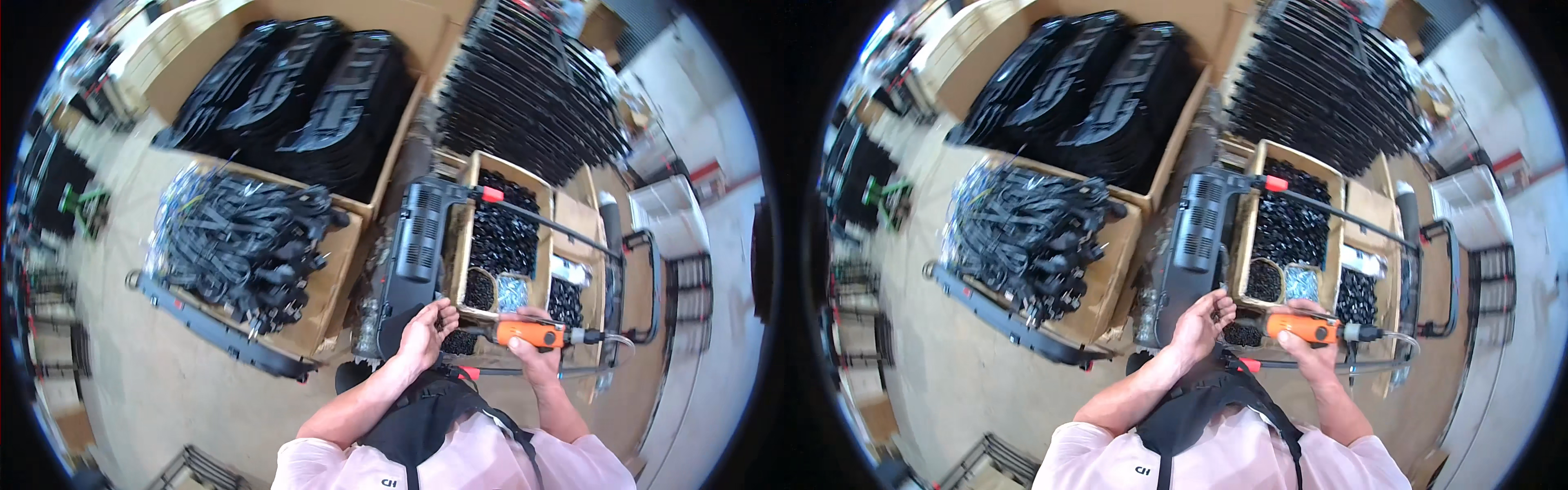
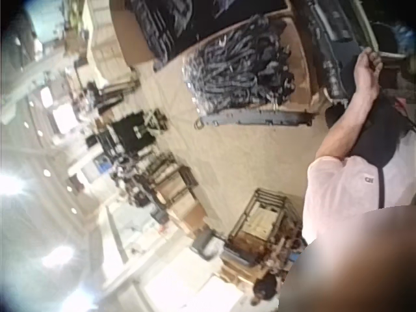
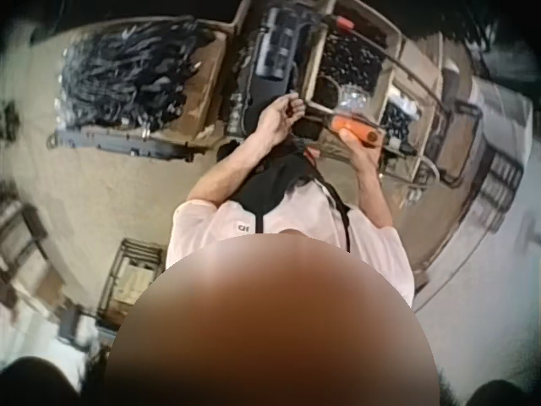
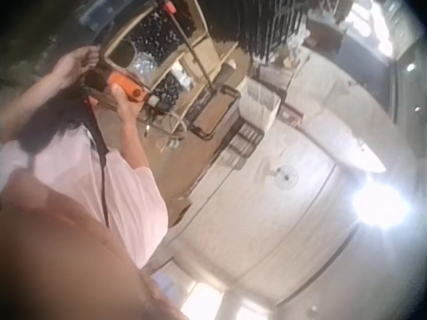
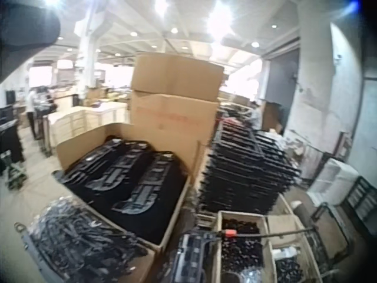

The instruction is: Assembling various components of a lawnmower, including the handle and plastic housing, using power tools.

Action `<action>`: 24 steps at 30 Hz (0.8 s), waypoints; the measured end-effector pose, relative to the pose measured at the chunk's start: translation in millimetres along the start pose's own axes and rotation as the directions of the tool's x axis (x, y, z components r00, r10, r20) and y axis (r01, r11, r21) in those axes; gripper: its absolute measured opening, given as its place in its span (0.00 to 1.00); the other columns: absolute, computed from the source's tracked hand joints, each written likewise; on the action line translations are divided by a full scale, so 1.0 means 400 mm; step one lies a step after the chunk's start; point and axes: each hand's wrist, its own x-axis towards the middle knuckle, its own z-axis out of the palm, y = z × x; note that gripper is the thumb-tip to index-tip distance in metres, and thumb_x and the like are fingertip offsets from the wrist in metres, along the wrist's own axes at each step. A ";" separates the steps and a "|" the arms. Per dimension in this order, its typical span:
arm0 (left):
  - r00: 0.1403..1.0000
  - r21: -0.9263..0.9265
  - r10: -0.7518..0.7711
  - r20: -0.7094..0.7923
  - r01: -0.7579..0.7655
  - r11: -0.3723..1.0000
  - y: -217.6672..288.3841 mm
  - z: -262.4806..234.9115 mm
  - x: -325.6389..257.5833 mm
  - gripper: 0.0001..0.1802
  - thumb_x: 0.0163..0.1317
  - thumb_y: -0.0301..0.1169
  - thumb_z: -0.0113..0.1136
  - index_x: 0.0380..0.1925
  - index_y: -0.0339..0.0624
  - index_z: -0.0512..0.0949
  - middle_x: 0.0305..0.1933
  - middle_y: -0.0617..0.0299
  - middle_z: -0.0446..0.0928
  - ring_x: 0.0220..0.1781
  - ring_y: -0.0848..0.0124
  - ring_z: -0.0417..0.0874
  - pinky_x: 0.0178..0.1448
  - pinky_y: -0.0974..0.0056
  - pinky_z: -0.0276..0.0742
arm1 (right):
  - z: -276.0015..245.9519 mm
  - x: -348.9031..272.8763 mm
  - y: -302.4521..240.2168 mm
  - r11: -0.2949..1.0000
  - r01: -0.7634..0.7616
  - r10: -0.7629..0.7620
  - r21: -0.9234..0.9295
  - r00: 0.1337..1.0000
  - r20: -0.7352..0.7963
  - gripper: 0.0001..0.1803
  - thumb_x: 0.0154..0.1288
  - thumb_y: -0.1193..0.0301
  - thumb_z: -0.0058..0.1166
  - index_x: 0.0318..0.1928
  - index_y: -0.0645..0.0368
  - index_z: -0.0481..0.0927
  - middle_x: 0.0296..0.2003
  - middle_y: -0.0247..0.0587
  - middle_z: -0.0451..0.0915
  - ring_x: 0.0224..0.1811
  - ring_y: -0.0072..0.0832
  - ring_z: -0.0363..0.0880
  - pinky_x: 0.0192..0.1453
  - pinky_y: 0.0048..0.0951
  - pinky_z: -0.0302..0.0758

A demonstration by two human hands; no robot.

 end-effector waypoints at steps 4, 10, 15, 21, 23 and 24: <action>0.994 0.109 -0.072 0.084 0.062 0.992 -0.017 0.107 0.125 0.23 0.86 0.43 0.44 0.65 0.38 0.75 0.57 0.56 0.81 0.64 0.62 0.80 0.74 0.54 0.73 | -0.096 -0.168 -0.015 0.989 -0.107 0.133 0.099 0.941 -0.310 0.37 0.56 0.72 0.72 0.66 0.65 0.72 0.56 0.59 0.85 0.59 0.44 0.86 0.71 0.48 0.79; 0.978 0.584 0.050 0.205 -0.163 0.795 -0.086 0.160 0.284 0.31 0.87 0.48 0.41 0.76 0.38 0.70 0.79 0.54 0.71 0.82 0.63 0.66 0.86 0.58 0.52 | -0.189 -0.411 0.046 0.956 -0.110 0.247 0.271 0.803 -0.542 0.39 0.53 0.72 0.72 0.66 0.63 0.72 0.54 0.58 0.85 0.58 0.47 0.87 0.71 0.49 0.78; 0.965 0.760 0.125 0.232 -0.260 0.595 -0.109 0.161 0.211 0.28 0.87 0.47 0.42 0.62 0.35 0.79 0.59 0.55 0.85 0.60 0.67 0.83 0.66 0.61 0.77 | -0.298 -0.554 0.179 0.945 -0.136 0.294 0.297 0.752 -0.590 0.38 0.57 0.70 0.71 0.68 0.62 0.70 0.54 0.58 0.85 0.60 0.48 0.85 0.67 0.51 0.81; 0.954 0.945 -0.140 0.264 -0.285 -0.161 -0.184 0.118 0.014 0.25 0.83 0.48 0.48 0.56 0.38 0.81 0.52 0.48 0.87 0.56 0.59 0.88 0.62 0.54 0.81 | -0.459 -0.553 0.580 0.657 0.006 0.596 0.754 0.609 -0.524 0.31 0.70 0.62 0.67 0.70 0.50 0.71 0.62 0.44 0.76 0.68 0.45 0.76 0.78 0.55 0.69; 0.951 0.829 -0.201 0.235 -0.304 -0.470 -0.228 0.103 -0.033 0.27 0.82 0.52 0.47 0.55 0.40 0.83 0.53 0.44 0.87 0.58 0.49 0.87 0.63 0.47 0.81 | -0.497 -0.498 0.705 0.589 0.028 0.656 0.808 0.567 -0.498 0.29 0.71 0.61 0.66 0.69 0.50 0.72 0.63 0.44 0.76 0.69 0.46 0.76 0.77 0.55 0.70; 0.961 0.766 -0.220 0.169 -0.268 -0.585 -0.252 0.094 -0.052 0.29 0.81 0.54 0.45 0.53 0.41 0.83 0.53 0.42 0.86 0.59 0.44 0.86 0.64 0.44 0.80 | -0.513 -0.472 0.763 0.545 0.065 0.713 0.836 0.489 -0.503 0.28 0.72 0.59 0.66 0.67 0.50 0.73 0.63 0.45 0.75 0.69 0.47 0.75 0.77 0.55 0.71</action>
